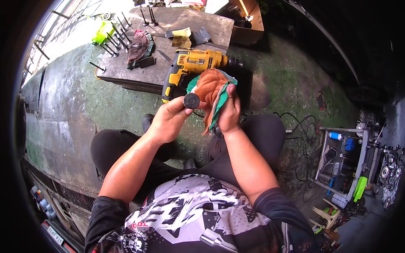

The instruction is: Grinding and polishing a small circular metal part using a power drill with a grinding attachment.

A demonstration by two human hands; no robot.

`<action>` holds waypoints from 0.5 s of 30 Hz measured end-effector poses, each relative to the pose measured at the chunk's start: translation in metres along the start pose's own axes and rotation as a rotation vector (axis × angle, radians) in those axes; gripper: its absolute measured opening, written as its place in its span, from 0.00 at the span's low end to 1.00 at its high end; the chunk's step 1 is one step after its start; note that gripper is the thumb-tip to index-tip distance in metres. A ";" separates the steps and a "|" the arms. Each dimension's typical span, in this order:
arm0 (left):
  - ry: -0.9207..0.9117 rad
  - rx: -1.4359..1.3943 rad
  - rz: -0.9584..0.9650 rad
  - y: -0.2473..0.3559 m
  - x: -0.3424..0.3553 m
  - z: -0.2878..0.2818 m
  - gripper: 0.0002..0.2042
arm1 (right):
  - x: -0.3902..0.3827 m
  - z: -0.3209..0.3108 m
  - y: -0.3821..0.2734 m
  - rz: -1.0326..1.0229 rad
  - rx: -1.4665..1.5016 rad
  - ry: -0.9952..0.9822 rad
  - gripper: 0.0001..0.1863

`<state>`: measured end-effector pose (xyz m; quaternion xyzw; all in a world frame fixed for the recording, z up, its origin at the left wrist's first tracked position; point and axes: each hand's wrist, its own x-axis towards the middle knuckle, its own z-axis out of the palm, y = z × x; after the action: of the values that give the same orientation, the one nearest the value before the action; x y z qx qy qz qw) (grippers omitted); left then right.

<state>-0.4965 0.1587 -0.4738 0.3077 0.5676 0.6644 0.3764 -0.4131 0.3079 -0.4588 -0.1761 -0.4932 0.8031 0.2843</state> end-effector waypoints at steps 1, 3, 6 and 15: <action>-0.061 0.017 -0.040 0.003 0.000 -0.002 0.12 | 0.001 -0.004 -0.002 -0.038 -0.024 -0.034 0.34; -0.078 0.018 -0.050 0.005 0.000 -0.002 0.12 | -0.004 -0.008 -0.010 -0.023 -0.019 -0.028 0.34; -0.093 -0.028 -0.039 0.005 0.000 -0.001 0.13 | -0.005 -0.008 -0.018 -0.064 -0.057 -0.092 0.36; -0.129 -0.134 0.000 0.001 0.003 -0.001 0.12 | -0.009 -0.024 -0.013 -0.052 -0.068 -0.237 0.42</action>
<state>-0.4986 0.1606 -0.4726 0.3242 0.4965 0.6795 0.4319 -0.3889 0.3236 -0.4578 -0.0768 -0.5548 0.7933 0.2385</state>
